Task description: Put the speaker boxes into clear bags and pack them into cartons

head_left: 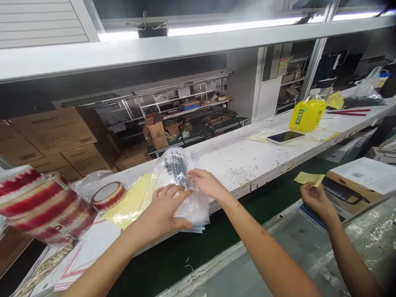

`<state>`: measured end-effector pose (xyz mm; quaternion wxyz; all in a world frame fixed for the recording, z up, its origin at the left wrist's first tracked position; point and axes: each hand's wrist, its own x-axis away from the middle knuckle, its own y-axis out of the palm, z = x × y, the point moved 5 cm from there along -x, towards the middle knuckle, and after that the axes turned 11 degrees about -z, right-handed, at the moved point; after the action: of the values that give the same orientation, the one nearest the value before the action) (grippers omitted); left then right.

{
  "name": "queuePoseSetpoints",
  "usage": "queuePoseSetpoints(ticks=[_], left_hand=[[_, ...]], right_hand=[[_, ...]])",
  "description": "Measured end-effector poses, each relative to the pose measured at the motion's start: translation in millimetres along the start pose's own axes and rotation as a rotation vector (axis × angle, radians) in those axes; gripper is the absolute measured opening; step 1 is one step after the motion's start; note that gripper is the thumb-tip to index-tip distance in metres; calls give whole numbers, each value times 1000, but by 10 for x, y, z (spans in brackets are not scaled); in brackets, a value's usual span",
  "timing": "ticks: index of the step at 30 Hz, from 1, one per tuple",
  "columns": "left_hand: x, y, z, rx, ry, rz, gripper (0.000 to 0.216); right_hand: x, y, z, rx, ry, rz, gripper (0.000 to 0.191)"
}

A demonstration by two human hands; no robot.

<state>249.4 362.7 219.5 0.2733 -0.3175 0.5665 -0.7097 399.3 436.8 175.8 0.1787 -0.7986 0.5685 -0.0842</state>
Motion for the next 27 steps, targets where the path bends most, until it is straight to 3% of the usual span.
queuePoseSetpoints(ticks=[4,8,11,14,16,18,23,27], left_hand=[[186,110,-222,141,2,83,61],[293,81,-253,146,55,118,52],[354,60,-229,207,62,226,50],[441,109,-318,301,-30,390,46],[501,165,-390,306,-57,463,45],[551,199,-446,278,-35,502,46],[731,96,-655,442,-76,580,59],[927,-36,-761,387,-109,573,57]], right_hand=[[44,-15,71,-305,77,-71,40],[257,25,-83,-534,49,-151,48],[371,76,-186,-719,11,-84,48],[358,201,-190,-1018,77,35,42],[280,331,-228,-1134,136,-4,29],[182,429,-342,-1106,158,-102,19],[1,539,-867,-834,101,-275,18],[-98,700,-1161,-495,74,-336,37]])
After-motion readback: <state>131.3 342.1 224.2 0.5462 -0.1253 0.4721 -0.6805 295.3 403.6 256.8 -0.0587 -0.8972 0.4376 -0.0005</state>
